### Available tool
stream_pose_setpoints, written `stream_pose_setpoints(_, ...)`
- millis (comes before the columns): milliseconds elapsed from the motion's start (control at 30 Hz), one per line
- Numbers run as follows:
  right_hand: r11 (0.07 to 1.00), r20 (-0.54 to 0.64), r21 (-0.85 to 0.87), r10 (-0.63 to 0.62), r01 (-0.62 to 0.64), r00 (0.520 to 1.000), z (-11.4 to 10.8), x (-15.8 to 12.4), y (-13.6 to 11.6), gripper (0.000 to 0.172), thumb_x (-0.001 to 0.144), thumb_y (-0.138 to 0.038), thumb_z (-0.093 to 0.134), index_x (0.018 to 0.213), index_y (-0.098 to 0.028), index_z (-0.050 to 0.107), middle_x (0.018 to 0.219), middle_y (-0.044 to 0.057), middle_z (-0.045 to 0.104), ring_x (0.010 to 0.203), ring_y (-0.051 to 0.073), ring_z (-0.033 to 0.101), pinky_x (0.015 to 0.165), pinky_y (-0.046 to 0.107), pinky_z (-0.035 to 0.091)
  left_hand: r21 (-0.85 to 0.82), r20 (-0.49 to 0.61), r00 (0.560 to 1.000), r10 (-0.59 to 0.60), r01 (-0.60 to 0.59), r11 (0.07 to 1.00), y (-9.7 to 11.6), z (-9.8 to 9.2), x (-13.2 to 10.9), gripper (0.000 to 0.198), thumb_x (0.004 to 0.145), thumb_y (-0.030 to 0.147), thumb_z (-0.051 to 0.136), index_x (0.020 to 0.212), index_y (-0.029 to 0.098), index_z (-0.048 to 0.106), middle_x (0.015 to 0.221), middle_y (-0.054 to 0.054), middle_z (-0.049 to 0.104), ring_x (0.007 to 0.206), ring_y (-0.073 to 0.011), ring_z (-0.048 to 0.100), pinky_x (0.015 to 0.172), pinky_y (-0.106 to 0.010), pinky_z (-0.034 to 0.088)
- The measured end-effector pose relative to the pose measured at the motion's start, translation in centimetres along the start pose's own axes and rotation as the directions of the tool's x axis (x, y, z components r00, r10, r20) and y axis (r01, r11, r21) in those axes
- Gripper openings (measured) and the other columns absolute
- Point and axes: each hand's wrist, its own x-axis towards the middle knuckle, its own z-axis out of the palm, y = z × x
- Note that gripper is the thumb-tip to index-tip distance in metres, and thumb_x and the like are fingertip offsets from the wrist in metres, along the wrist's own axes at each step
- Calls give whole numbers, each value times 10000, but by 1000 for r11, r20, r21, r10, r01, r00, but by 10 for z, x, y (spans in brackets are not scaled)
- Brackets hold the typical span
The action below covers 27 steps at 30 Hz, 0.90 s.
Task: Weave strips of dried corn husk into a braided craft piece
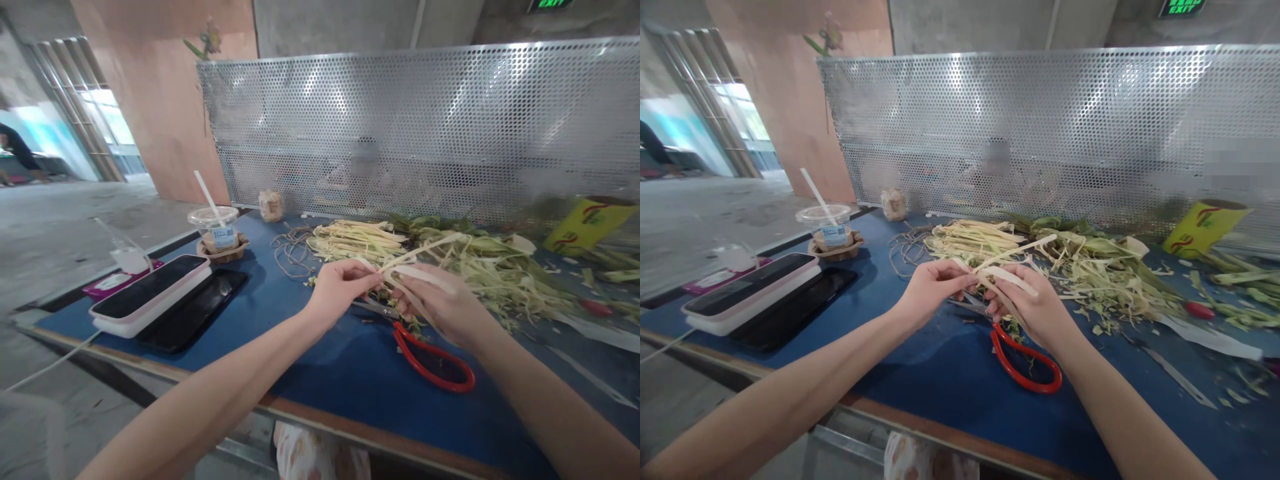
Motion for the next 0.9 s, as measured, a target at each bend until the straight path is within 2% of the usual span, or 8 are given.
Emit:
stream_pose_setpoints(100,994,40,-100,42,-38,998,-4,0,-4,194,681,-358,629,761,-206,539,622,14,648,546,178,633,515,297,539,-28,-48,999,-8,7,1000,1,-2,2,222,566,295,717,676,110,659,575,-16,614,514,-83,522,479,-198,412)
stream_pose_setpoints(200,982,128,-190,18,7,992,-3,-3,-6,168,663,-315,635,748,-206,539,638,18,668,563,196,651,546,315,551,-64,-78,995,-61,56,996,2,-3,4,213,548,265,728,666,103,657,566,-18,612,531,-91,539,461,-191,422)
stream_pose_setpoints(333,883,123,-403,-207,240,971,-1,-5,-1,48,707,-243,581,711,-200,560,593,1,638,548,169,631,548,286,529,-154,-65,985,-161,150,977,3,-1,3,207,526,240,742,645,99,650,569,-22,616,558,-103,572,451,-184,432)
stream_pose_setpoints(433,557,174,-689,-494,464,852,-2,-5,6,54,746,-192,538,726,-203,587,658,15,635,610,161,615,575,274,500,-192,-30,978,-206,196,962,3,0,2,219,515,234,751,645,90,650,569,-27,619,546,-99,574,462,-188,444)
stream_pose_setpoints(533,302,270,-768,-647,565,713,-5,-4,10,62,767,-163,524,759,-207,568,756,29,633,692,155,607,605,257,489,-232,18,968,-248,246,941,1,1,1,238,506,235,762,641,79,643,558,-27,614,509,-84,560,470,-193,453)
stream_pose_setpoints(700,164,385,-707,-726,688,570,-5,-3,9,86,780,-156,549,834,-223,542,864,32,633,821,140,598,713,245,491,-299,119,950,-289,312,902,-1,-1,-1,240,534,239,758,637,65,627,560,-21,609,465,-50,541,472,-165,448)
stream_pose_setpoints(833,101,401,-715,-751,692,525,-5,-1,9,102,789,-149,534,864,-218,535,895,43,637,866,144,599,762,261,488,-312,124,945,-302,326,892,0,0,-1,301,469,260,788,611,60,613,549,-40,617,481,-84,569,486,-193,475)
stream_pose_setpoints(900,82,429,-718,-729,691,533,-6,0,11,116,805,-149,505,885,-221,548,939,40,647,894,140,603,787,260,486,-312,123,942,-311,334,889,-1,1,-1,323,443,263,799,604,57,609,551,-53,622,486,-98,578,480,-199,476)
